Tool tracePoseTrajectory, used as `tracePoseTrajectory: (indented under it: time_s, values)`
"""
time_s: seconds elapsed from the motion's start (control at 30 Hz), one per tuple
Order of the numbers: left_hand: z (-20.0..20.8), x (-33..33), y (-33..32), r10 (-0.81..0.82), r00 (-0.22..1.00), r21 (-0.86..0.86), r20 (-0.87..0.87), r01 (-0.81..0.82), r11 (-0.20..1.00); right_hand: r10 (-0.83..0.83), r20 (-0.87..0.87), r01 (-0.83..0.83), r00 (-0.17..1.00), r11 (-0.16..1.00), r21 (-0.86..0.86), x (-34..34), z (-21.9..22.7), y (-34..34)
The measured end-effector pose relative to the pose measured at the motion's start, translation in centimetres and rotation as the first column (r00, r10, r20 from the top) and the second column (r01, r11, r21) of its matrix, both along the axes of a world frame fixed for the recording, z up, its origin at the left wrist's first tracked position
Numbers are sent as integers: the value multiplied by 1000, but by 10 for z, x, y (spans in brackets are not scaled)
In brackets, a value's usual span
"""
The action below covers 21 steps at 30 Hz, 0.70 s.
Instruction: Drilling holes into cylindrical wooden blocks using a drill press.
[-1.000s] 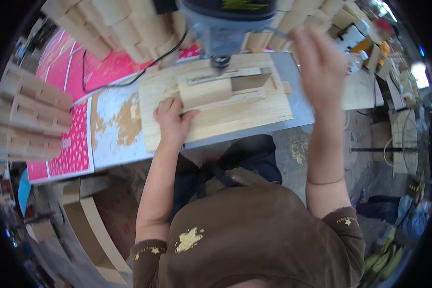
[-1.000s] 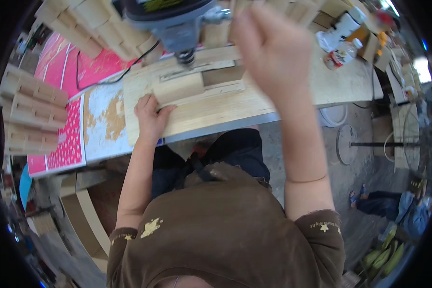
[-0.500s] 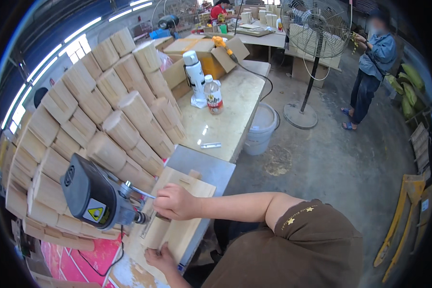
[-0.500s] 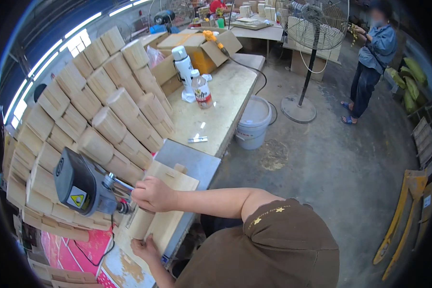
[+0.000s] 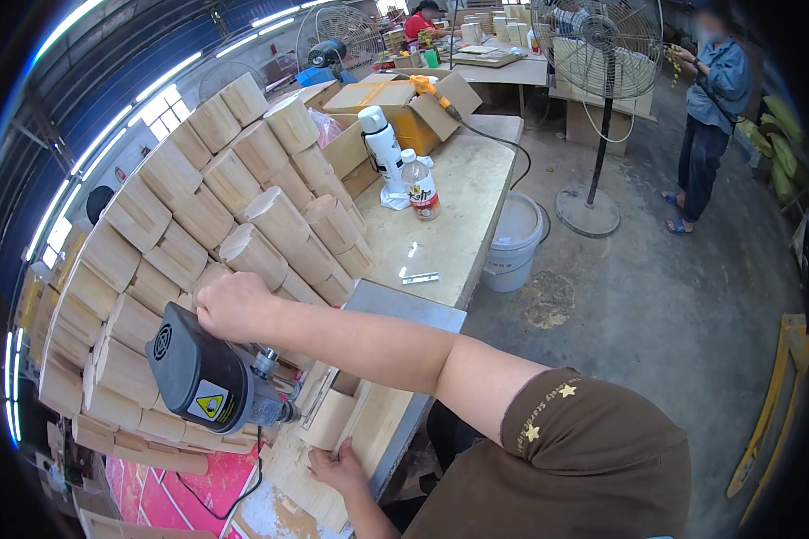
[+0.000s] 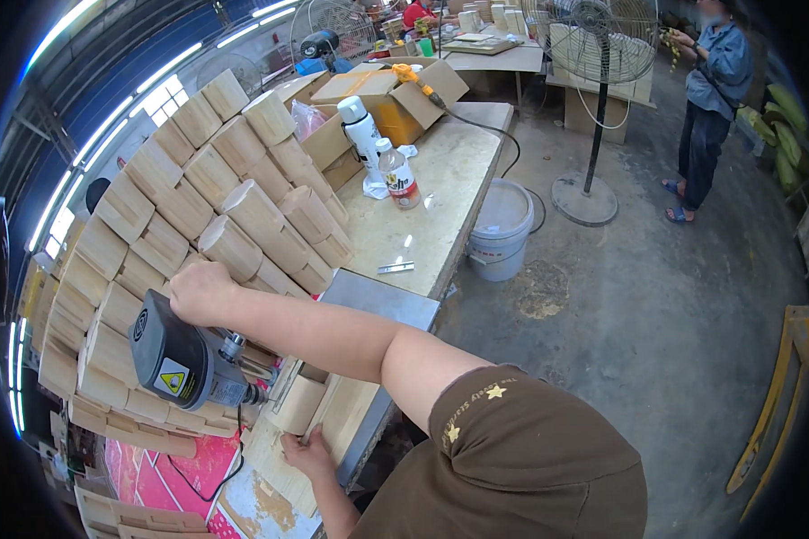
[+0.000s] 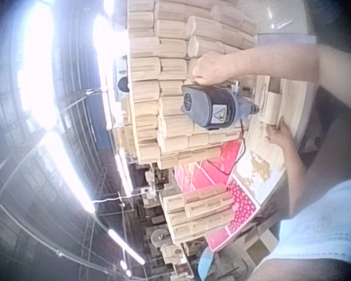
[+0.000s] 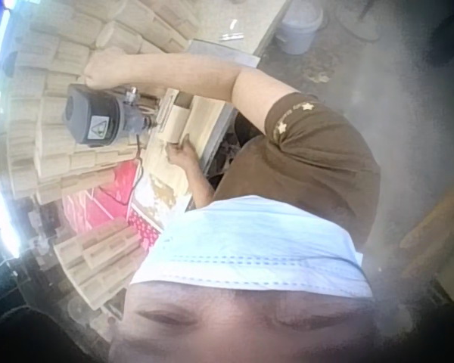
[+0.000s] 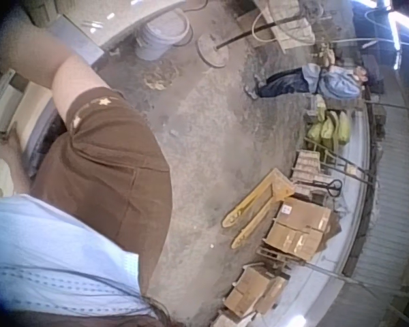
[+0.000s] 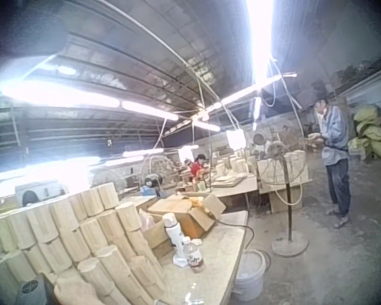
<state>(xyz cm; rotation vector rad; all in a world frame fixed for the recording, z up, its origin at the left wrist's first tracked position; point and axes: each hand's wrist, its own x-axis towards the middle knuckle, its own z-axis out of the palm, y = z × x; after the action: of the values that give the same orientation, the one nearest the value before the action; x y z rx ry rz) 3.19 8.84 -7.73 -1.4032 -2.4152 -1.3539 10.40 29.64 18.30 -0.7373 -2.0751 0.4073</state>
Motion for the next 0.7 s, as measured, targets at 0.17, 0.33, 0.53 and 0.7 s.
tracePoseTrajectory:
  time_s: [0.17,0.33,0.53,0.7]
  values:
    - [3,3,3,-23,999,4,28,22,1000,9,-103,0,995,996,86,25,-4,-27]
    - [13,7,4,-18,1000,-78,24,20,997,73,-221,-24,973,976,216,68,-37,-60]
    - [13,6,1,-2,996,-84,-92,-6,996,199,-236,-162,951,973,167,84,-108,-77]
    - [14,10,1,24,996,-144,-85,-36,989,308,-358,-227,881,941,252,71,-168,-64]
